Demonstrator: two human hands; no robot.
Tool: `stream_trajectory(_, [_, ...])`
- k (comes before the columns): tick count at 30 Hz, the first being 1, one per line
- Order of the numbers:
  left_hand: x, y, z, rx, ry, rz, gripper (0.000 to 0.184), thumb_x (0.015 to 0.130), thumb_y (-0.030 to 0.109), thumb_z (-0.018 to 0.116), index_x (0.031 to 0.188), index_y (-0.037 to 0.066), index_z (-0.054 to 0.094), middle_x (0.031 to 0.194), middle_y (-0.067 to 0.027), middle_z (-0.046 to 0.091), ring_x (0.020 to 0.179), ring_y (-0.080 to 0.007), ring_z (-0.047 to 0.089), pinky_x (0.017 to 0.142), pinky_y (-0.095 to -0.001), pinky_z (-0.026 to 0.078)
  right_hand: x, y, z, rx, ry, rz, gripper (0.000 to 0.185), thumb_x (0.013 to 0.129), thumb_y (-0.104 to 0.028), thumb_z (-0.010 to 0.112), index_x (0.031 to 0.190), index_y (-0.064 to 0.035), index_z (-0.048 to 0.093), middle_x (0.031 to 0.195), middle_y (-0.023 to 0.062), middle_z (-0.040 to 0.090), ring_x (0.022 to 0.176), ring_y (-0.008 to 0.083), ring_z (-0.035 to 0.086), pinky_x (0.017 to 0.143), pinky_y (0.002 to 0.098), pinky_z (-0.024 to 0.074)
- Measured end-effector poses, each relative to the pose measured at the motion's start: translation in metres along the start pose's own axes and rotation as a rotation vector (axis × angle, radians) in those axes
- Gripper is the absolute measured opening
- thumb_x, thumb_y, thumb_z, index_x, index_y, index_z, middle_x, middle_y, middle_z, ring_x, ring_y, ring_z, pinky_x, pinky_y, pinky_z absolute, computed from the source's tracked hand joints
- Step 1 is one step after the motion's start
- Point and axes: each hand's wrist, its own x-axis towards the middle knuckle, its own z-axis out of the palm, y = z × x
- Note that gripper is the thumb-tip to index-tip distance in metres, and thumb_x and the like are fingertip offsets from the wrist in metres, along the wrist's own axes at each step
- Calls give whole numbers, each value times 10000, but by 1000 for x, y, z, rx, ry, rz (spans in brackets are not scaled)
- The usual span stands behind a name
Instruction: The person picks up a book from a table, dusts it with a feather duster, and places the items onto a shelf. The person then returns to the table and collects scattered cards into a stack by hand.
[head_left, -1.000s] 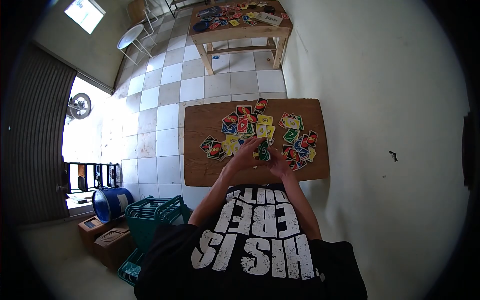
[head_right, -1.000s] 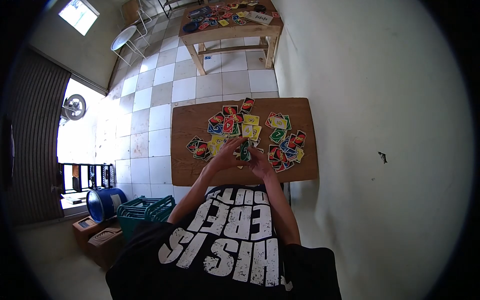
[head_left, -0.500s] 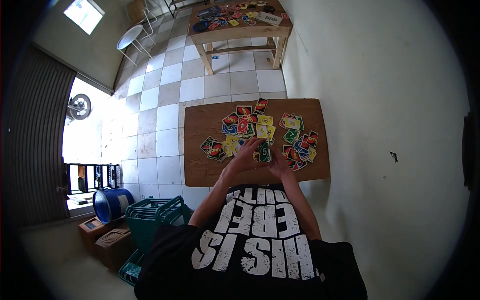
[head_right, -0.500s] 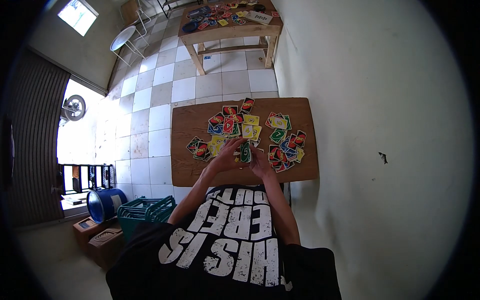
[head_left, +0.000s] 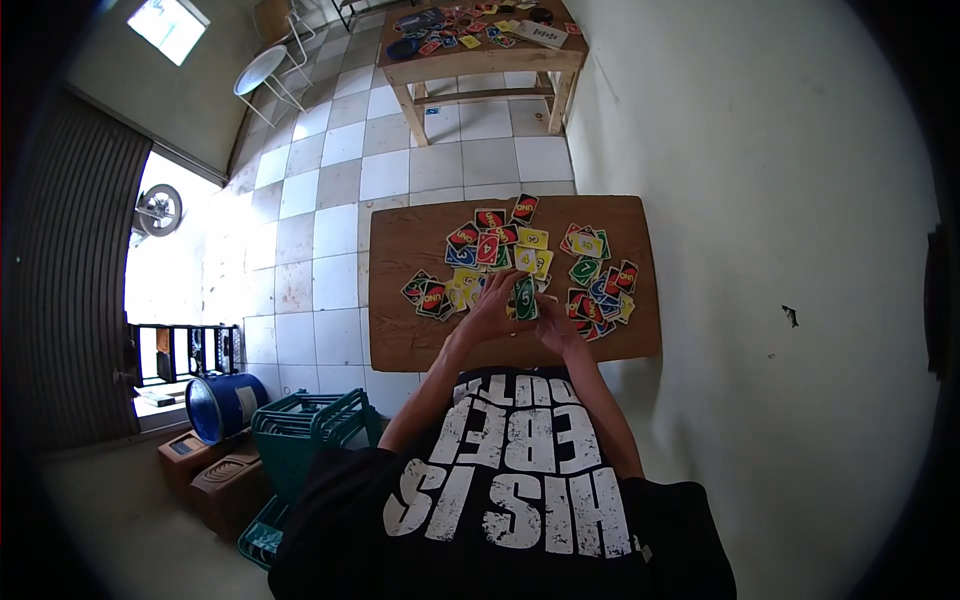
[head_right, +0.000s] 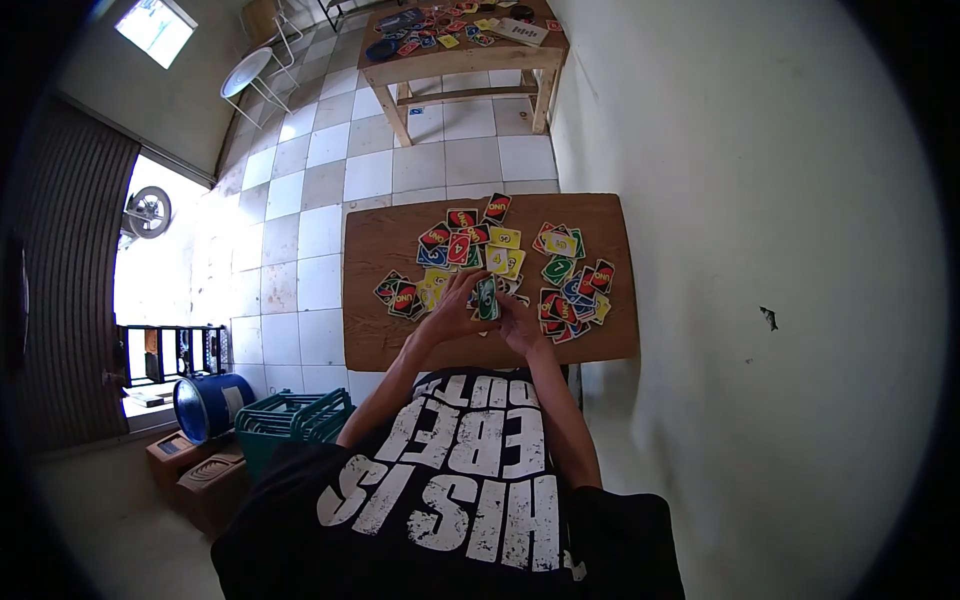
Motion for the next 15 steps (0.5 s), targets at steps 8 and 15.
stream_trajectory(8, [0, -4, -1, -14, 84, -14, 924, 587, 299, 877, 1367, 72, 438, 1328, -166, 447, 1254, -372, 407, 1061, -456, 371, 0, 0, -7, -96, -53, 144, 386, 924, -368, 602, 1237, -141, 599, 1157, 4, 652, 1000, 147, 634, 898, 371, 468])
stream_trajectory(15, [-2, -9, 4, -23, 93, -20, 981, 544, 334, 896, 1374, 81, 437, 1341, -149, 448, 1253, -374, 407, 1053, -461, 366, 2, 0, -6, -128, -11, 125, 393, 923, -370, 602, 1230, -125, 604, 1127, 10, 656, 993, 156, 635, 903, 361, 477])
